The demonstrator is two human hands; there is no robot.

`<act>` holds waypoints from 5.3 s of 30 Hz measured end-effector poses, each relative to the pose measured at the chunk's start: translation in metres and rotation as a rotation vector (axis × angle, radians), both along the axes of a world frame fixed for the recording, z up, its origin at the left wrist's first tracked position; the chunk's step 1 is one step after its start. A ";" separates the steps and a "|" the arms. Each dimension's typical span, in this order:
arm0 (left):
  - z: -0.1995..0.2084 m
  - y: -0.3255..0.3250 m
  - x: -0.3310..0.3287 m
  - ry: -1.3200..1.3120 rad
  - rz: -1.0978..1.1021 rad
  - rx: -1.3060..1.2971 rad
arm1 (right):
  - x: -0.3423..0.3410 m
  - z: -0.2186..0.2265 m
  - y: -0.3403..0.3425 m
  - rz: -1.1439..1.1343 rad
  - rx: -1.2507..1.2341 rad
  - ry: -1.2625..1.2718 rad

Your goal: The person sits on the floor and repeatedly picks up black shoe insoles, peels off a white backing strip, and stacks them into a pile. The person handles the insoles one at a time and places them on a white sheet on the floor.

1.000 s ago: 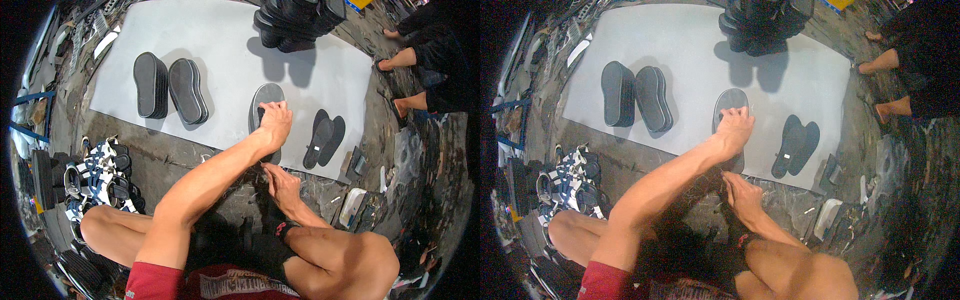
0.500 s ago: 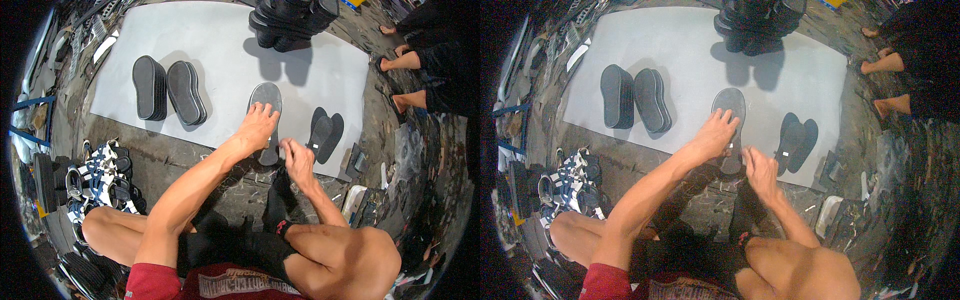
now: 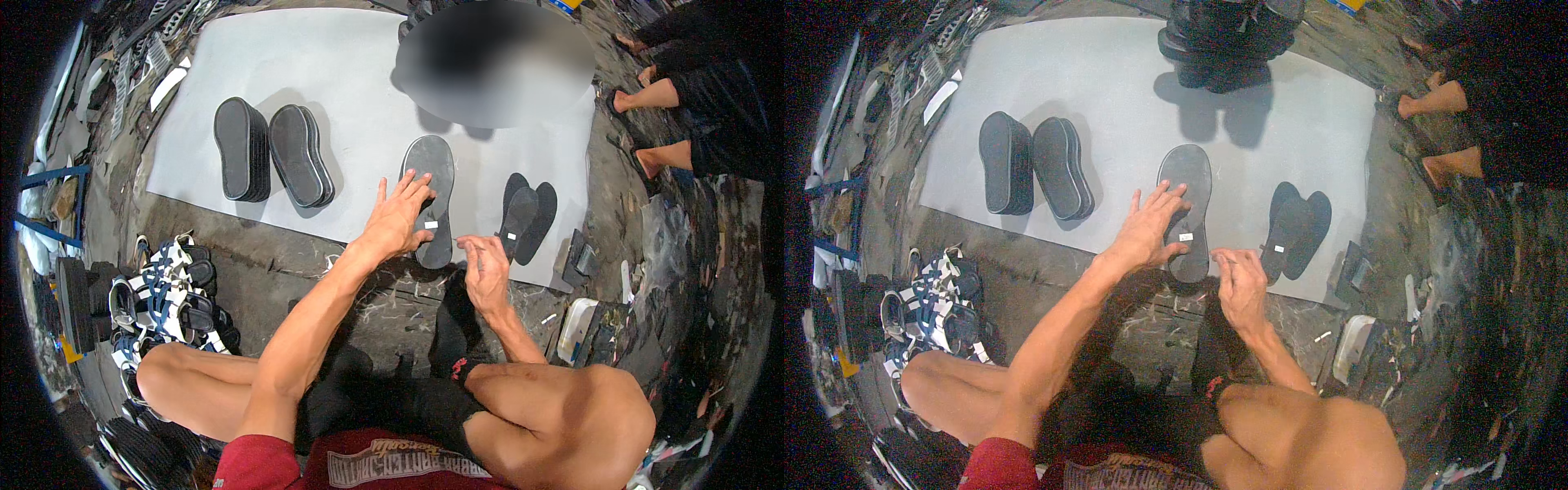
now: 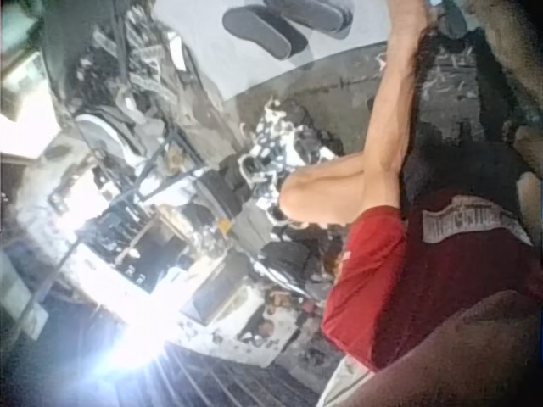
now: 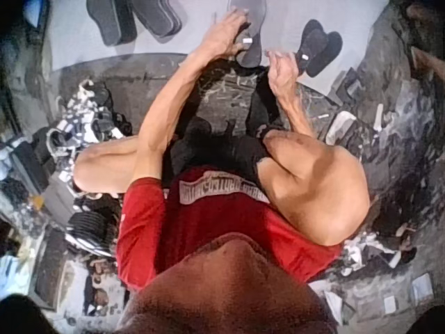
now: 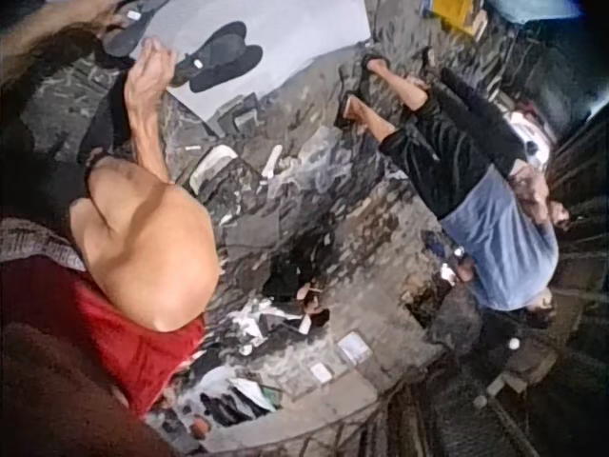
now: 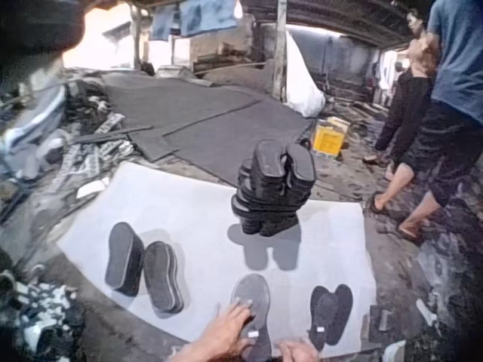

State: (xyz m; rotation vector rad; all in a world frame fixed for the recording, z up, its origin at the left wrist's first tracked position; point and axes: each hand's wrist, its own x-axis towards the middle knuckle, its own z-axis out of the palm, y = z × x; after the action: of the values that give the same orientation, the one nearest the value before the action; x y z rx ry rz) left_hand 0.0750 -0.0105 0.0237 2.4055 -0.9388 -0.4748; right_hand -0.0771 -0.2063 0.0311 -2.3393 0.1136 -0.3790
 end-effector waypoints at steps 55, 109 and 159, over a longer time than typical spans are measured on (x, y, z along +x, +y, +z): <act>-0.035 -0.025 0.082 0.018 0.237 -0.279 | 0.045 -0.040 0.062 -0.174 0.010 0.139; -0.017 -0.099 -0.041 -0.423 -0.081 0.586 | 0.177 0.005 -0.081 0.341 0.446 0.254; -0.013 -0.118 -0.011 -0.262 0.223 0.614 | -0.021 -0.038 0.055 0.290 0.010 0.027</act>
State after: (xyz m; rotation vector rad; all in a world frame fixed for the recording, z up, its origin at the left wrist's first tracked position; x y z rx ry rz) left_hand 0.0643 -0.1285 0.0108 3.1475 -0.6760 -0.4117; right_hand -0.0984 -0.1515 -0.0068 -2.3079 -0.2088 -0.2019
